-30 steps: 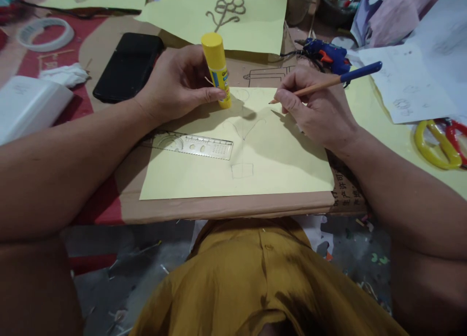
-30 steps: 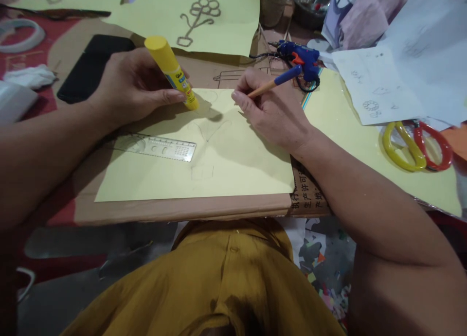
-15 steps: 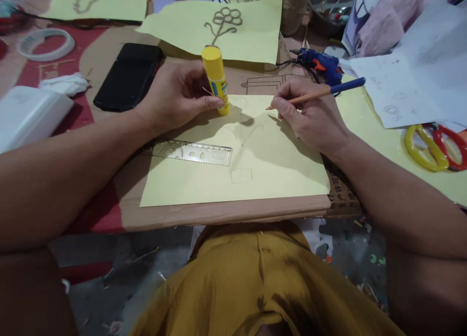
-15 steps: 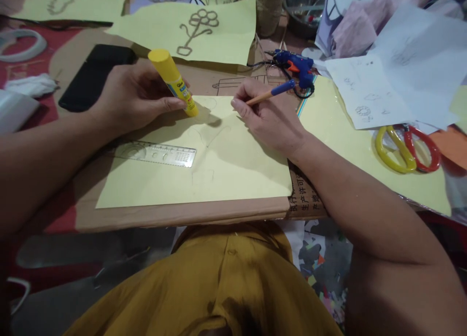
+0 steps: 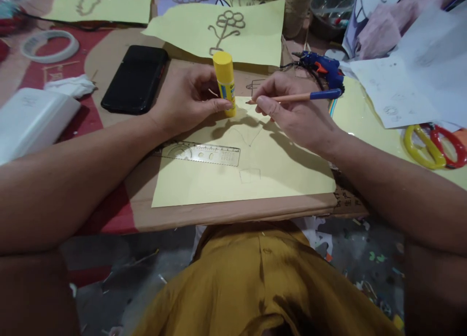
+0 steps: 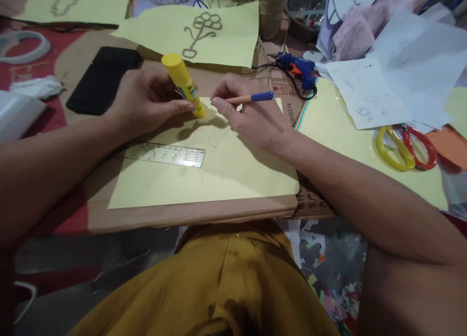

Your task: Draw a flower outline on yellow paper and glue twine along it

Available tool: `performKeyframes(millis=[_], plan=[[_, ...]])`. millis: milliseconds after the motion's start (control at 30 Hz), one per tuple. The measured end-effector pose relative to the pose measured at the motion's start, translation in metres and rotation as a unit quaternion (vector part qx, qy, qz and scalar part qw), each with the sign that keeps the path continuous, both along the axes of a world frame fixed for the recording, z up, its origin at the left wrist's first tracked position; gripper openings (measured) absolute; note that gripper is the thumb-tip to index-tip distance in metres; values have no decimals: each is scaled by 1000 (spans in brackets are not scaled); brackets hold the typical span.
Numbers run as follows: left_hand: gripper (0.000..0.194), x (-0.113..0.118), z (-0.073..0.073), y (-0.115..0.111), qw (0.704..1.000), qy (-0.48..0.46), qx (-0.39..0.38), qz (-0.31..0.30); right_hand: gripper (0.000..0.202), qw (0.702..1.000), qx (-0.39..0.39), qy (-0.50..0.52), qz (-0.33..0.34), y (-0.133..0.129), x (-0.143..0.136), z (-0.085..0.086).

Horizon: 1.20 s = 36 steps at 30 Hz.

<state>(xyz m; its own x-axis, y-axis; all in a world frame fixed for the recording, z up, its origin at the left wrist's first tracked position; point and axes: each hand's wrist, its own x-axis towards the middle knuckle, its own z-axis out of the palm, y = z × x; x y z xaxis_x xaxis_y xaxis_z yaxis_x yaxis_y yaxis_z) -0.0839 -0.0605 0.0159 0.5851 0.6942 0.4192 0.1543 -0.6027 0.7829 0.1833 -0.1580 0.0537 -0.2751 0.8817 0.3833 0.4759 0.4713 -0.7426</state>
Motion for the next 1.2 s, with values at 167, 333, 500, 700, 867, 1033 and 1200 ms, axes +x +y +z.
performKeyframes(millis=[167, 333, 500, 700, 867, 1033, 1200], plan=[[41, 3, 6, -6, 1000, 4, -11, 24, 26, 993, 44, 103, -33, 23, -21, 12], [42, 6, 10, -9, 998, 5, -55, 28, 39, 958, 112, 258, -59, 39, -33, 12], [38, 7, 9, -5, 998, -19, -57, 13, 36, 970, 68, 226, -56, 30, -25, -7], [42, 3, 5, -2, 999, -15, -35, -1, 49, 986, 85, 119, -84, 32, -8, -14], [41, 1, 3, -1, 999, -14, -43, -26, 55, 979, 137, 134, -67, 37, -8, -14], [41, 5, 6, 0, 999, -14, -36, -25, 48, 991, 82, 104, -29, 27, -15, -15], [37, 4, 8, -2, 999, -12, -28, -11, 45, 998, 8, 53, -19, 22, -17, -20]])
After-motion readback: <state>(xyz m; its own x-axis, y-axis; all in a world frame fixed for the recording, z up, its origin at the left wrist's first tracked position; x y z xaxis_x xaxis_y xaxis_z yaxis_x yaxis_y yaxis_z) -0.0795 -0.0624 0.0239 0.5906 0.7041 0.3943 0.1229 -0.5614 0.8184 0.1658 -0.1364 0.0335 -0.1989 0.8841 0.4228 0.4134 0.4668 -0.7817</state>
